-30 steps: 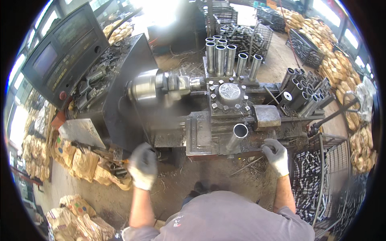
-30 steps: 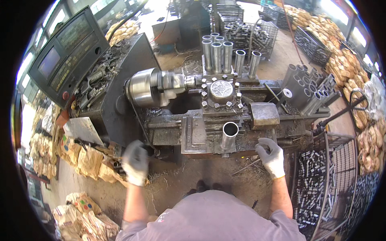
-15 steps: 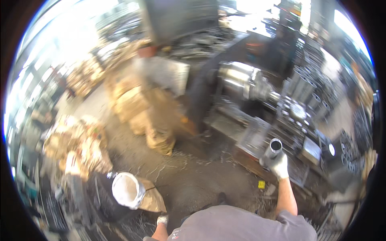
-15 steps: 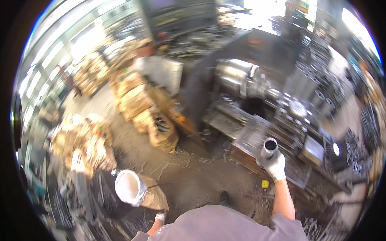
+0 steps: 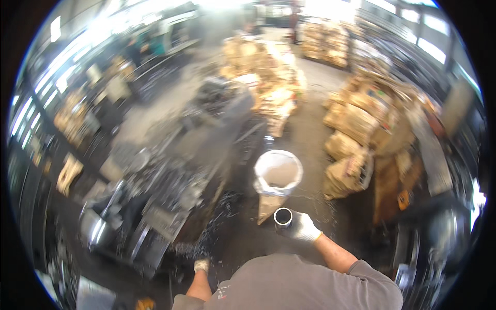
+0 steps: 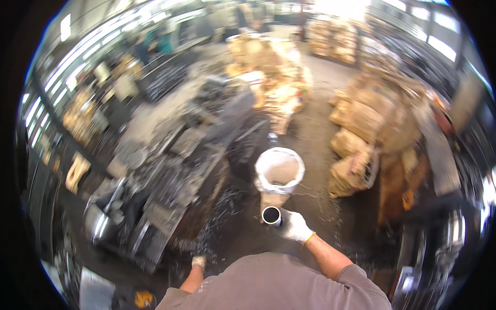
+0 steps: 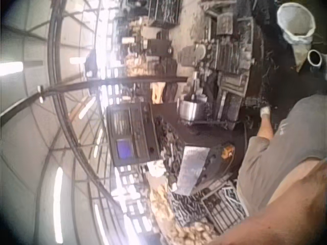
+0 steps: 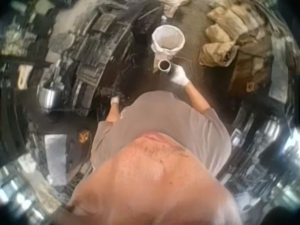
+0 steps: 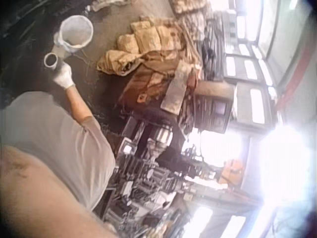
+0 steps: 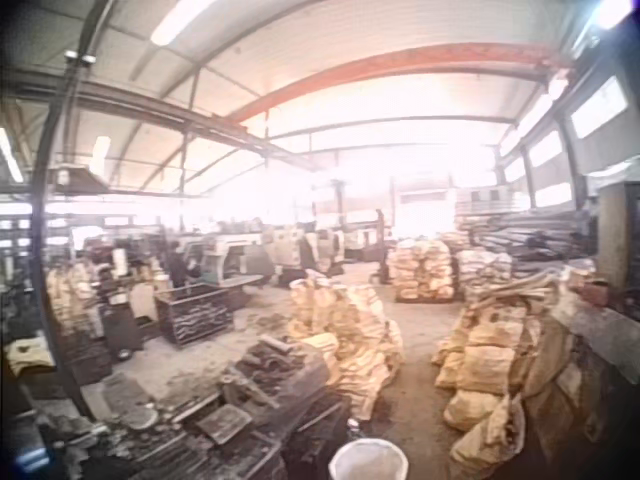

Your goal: The person repeatedly loads cylindrical metal blanks into a lathe chuck, operates the machine, and removes finished metal parts. The finished parts are placed into a wire basket. The person wears gloves throughout the task.

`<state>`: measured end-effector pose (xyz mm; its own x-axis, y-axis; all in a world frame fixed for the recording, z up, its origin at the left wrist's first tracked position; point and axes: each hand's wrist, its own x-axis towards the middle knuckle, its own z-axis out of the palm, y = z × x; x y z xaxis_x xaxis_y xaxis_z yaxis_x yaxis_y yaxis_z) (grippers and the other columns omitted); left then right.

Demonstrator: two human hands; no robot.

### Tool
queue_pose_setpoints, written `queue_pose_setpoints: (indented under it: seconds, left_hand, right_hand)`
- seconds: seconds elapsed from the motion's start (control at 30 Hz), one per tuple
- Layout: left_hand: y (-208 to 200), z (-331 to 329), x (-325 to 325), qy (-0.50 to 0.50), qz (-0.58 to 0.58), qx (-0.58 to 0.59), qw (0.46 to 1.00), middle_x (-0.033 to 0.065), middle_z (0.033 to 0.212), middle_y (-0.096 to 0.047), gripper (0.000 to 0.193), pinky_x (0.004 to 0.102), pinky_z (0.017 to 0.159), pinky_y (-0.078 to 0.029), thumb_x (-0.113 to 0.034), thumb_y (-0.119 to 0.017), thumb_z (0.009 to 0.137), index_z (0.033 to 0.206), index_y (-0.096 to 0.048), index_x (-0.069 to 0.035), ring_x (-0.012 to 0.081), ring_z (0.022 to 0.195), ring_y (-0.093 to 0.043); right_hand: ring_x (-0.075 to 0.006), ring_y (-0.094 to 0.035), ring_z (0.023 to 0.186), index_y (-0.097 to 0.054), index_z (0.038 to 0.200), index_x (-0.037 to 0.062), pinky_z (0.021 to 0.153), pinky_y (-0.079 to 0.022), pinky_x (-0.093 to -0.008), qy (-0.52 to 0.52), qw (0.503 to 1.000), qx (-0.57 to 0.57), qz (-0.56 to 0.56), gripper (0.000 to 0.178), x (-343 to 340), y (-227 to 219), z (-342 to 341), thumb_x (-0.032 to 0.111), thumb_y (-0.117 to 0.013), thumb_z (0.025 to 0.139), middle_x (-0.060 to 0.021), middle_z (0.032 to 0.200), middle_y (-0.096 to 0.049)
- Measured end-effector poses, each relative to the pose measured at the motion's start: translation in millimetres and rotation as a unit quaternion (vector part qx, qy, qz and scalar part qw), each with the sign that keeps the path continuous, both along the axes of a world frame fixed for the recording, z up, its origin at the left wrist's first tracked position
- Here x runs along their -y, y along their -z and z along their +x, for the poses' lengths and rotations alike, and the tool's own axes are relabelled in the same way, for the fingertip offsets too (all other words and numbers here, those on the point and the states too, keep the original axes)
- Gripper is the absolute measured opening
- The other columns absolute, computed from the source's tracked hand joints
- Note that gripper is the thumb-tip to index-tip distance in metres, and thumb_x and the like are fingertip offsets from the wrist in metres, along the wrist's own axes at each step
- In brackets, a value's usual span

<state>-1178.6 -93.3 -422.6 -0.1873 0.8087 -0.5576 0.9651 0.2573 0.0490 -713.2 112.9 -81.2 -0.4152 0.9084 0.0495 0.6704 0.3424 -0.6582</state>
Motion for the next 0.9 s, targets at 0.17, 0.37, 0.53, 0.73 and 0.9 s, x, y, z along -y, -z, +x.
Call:
queue_pose_setpoints:
  seconds: [0.17, 0.37, 0.53, 0.73, 0.9]
  left_hand:
    - [-10, -20, 140, -0.732, 0.287, 0.334, 0.52, 0.0161, 0.109, -0.079, 0.036, 0.0442, 0.076, -0.062, -0.032, -0.067, 0.096, 0.113, -0.079, -0.003, 0.0289, 0.092, -0.077]
    - [-103, 46, 228, -0.87, 0.453, -0.023, 0.194, 0.0225, 0.136, -0.068, 0.051, 0.0471, 0.086, -0.063, -0.035, -0.063, 0.105, 0.143, -0.06, 0.0, 0.0389, 0.115, -0.071]
    - [-159, 44, 221, -0.781, 0.392, -0.35, 0.338, 0.0309, 0.142, -0.062, 0.053, 0.049, 0.106, -0.053, -0.037, -0.051, 0.113, 0.141, -0.058, 0.007, 0.0457, 0.124, -0.064]
    - [-226, 28, 206, -0.759, 0.45, -0.344, 0.322, 0.0335, 0.143, -0.063, 0.059, 0.0458, 0.114, -0.047, -0.038, -0.053, 0.114, 0.145, -0.056, 0.012, 0.0447, 0.132, -0.061]
    - [-213, 34, 267, -0.752, 0.652, 0.078, 0.057, 0.0091, 0.096, -0.072, 0.042, 0.0378, 0.072, -0.056, -0.044, -0.062, 0.107, 0.11, -0.07, -0.003, 0.0228, 0.085, -0.07]
  right_hand:
    - [-0.0372, -0.077, 0.101, -0.07, 0.127, 0.0111, 0.088, -0.06, -0.0475, -0.239, 0.97, -0.022, -0.046, 0.054, -63, -15, -128, 0.037, -0.087, 0.082, -0.0172, 0.107, -0.079]
    - [-0.0365, -0.078, 0.096, -0.074, 0.111, 0.0101, 0.083, -0.061, -0.0441, -0.351, 0.928, -0.098, -0.069, 0.043, -124, -44, -281, 0.036, -0.088, 0.08, -0.0183, 0.1, -0.078]
    - [-0.0373, -0.078, 0.094, -0.074, 0.116, 0.0087, 0.081, -0.062, -0.0433, -0.411, 0.904, -0.087, -0.075, 0.049, -170, -58, -346, 0.036, -0.09, 0.079, -0.0185, 0.101, -0.079]
    - [-0.0401, -0.077, 0.09, -0.073, 0.125, 0.0096, 0.078, -0.063, -0.0465, -0.586, 0.81, -0.011, -0.001, 0.057, -231, -56, -373, 0.04, -0.091, 0.08, -0.0184, 0.101, -0.078]
    - [-0.0325, -0.079, 0.09, -0.082, 0.104, 0.0079, 0.082, -0.063, -0.0415, -0.701, 0.711, -0.059, -0.019, 0.028, -277, -182, -428, 0.01, -0.086, 0.076, -0.0153, 0.099, -0.08]
